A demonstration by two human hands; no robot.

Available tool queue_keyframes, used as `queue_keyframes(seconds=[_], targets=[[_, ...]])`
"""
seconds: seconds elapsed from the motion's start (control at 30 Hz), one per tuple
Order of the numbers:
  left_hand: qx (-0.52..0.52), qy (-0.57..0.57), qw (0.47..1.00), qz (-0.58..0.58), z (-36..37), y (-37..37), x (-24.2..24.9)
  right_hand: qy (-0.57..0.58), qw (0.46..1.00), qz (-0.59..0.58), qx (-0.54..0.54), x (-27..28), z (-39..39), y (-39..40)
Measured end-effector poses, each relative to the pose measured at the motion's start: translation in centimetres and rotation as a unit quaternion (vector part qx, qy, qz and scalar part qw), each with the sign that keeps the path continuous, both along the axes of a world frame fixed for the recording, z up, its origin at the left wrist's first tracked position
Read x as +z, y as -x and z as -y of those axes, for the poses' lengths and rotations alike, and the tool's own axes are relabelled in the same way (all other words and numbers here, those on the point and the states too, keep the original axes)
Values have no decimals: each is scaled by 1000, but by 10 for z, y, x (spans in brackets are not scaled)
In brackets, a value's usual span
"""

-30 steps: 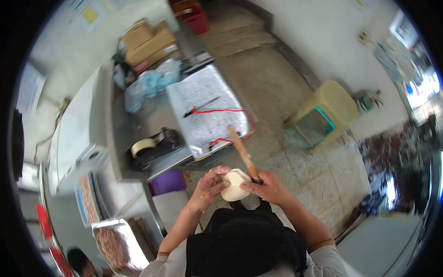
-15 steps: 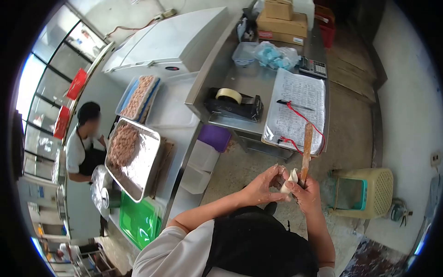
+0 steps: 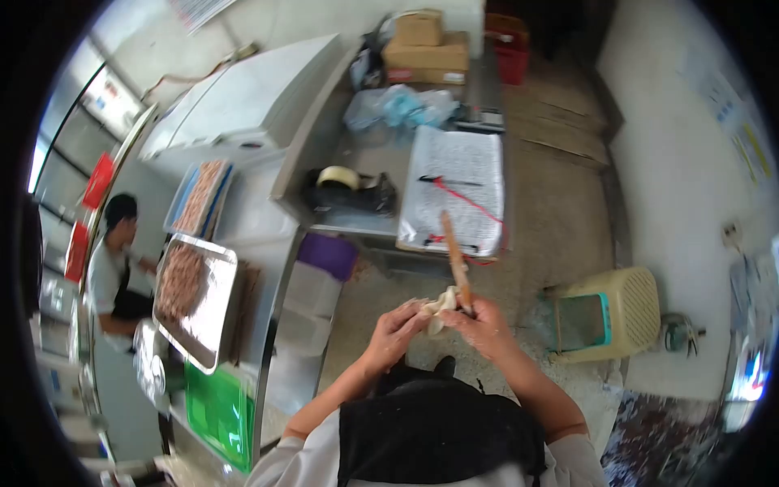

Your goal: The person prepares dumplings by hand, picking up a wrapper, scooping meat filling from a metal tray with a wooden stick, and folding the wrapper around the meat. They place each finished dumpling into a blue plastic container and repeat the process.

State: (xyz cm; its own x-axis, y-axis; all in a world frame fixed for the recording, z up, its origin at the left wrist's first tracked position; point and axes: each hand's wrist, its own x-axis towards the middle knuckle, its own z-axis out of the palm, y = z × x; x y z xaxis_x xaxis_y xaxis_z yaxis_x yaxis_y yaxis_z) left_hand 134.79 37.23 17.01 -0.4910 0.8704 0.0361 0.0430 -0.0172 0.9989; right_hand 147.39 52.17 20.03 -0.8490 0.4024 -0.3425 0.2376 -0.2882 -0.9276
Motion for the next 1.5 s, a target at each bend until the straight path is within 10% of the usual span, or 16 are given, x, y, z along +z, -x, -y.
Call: queue_keyframes(seconds=[0.37,1.0,1.37,1.5], targets=[[72,-70,902,419,2,-10,6,-6,996,-87,8,2,6,-14],[27,-35,960,276,109,20,53,25,990,-136,-16,33,117,34],[96,33,995,-18,239,54,53,-15,981,-191,43,11,244,83],[107,25,991,73,269,59,54,51,988,-137,53,5,256,84]])
